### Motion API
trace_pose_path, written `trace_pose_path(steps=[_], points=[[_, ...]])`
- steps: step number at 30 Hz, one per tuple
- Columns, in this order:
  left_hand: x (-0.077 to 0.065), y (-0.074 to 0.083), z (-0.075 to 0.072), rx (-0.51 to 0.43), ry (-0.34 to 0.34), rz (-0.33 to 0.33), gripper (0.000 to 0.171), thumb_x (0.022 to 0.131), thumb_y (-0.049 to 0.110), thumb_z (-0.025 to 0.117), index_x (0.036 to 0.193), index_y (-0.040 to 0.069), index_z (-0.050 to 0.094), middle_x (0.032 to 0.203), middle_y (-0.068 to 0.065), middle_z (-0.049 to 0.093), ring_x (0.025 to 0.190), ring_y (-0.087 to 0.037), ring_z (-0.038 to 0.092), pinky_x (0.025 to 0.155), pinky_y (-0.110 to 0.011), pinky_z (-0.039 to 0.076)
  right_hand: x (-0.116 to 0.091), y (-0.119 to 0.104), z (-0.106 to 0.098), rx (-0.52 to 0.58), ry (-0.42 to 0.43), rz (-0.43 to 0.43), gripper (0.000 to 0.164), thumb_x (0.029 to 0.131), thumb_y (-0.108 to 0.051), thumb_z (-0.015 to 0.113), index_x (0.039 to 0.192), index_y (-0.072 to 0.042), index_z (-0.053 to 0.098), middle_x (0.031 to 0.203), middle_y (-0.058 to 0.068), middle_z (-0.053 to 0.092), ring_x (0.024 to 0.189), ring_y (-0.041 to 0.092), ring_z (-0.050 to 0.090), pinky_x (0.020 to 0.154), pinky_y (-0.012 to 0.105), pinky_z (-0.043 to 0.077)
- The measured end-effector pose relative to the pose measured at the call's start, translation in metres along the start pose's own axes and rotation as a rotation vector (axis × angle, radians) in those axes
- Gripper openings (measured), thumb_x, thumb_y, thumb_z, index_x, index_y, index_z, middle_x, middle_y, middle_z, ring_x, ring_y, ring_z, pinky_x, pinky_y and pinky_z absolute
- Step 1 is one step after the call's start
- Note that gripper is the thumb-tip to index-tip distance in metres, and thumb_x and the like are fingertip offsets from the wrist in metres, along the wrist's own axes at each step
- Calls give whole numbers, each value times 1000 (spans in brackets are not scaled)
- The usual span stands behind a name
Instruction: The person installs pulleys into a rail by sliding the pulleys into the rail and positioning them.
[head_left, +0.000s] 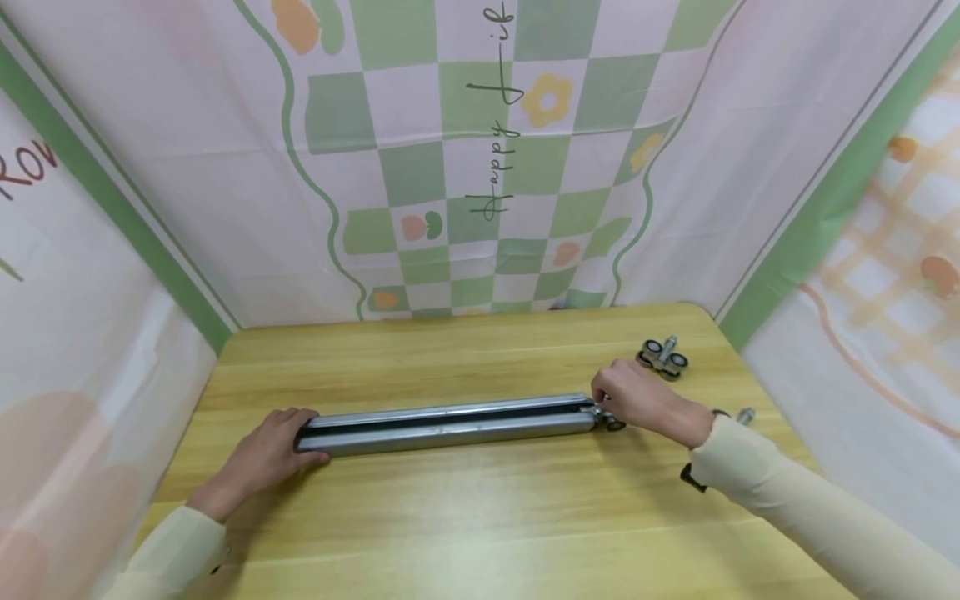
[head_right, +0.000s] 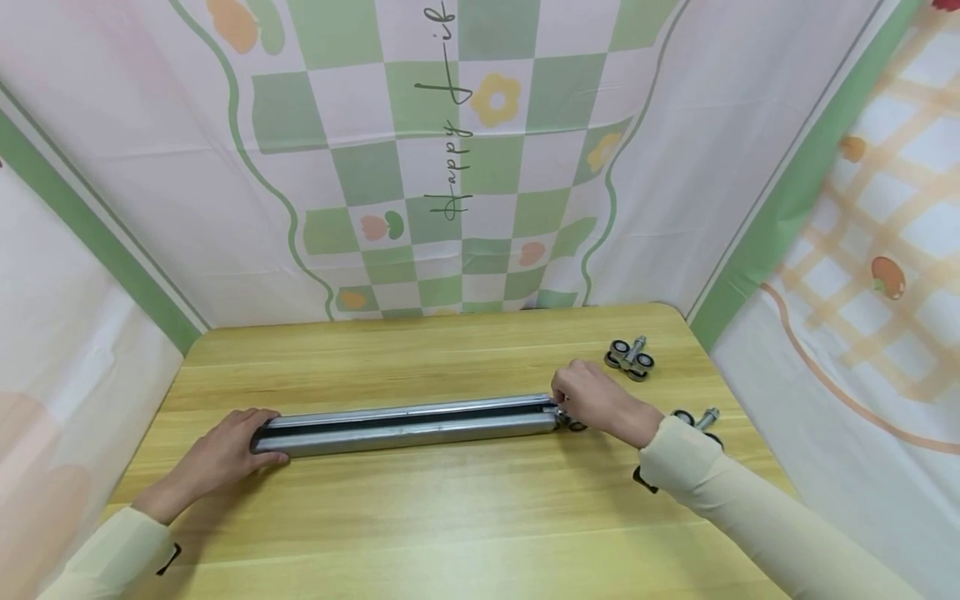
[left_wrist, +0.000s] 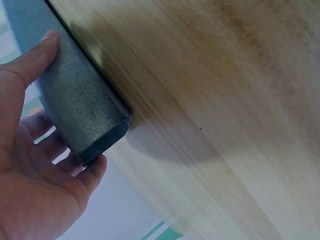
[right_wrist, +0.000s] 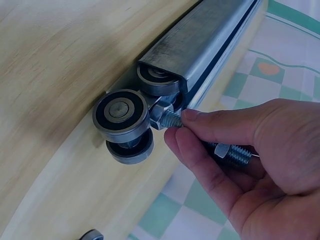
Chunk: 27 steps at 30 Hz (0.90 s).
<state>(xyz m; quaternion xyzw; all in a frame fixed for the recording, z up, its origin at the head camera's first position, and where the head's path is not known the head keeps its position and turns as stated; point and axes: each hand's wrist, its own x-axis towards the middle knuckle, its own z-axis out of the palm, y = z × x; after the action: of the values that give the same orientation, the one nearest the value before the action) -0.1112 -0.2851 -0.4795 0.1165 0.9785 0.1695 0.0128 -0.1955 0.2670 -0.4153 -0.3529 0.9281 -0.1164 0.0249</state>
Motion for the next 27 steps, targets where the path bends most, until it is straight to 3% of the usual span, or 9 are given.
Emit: trace_pose_path(steps=[3,12,19,23,27], points=[[1,-1,0,-1,-2,0,69,83,44,90,131,1,65,124,-24,69,111,-43,64,88,-62,57,1,-1,1,-3,1,-2,36,83,15,77,64,-12,63,57,-11,49,51,1,29,51,18,31],[2,0,1,3,-8,-8,70,83,44,90,132,0,65,126,-25,68,113,-44,64,88,-63,57,4,-3,1,3,-11,-8,32,85,13,77,69,-12,67,62,-10,57,52,1,35,51,20,34],[0,1,0,0,-14,-16,71,84,44,90,133,-1,64,128,-27,68,115,-45,63,90,-64,56,9,-9,2,4,-7,-24,43,83,17,72,61,-13,52,58,-12,30,53,1,22,52,19,23],[-1,1,-1,-4,-10,-13,71,84,43,90,133,-2,65,128,-27,67,116,-46,63,91,-64,56,12,-12,4,19,-5,-37,39,83,18,73,62,-11,56,57,-12,36,53,1,25,51,18,26],[-1,0,0,-9,-9,-14,69,85,41,89,133,-2,64,128,-27,67,116,-47,63,91,-64,55,16,-14,5,35,-12,-37,46,82,21,69,60,-13,47,58,-12,25,53,1,21,51,17,23]])
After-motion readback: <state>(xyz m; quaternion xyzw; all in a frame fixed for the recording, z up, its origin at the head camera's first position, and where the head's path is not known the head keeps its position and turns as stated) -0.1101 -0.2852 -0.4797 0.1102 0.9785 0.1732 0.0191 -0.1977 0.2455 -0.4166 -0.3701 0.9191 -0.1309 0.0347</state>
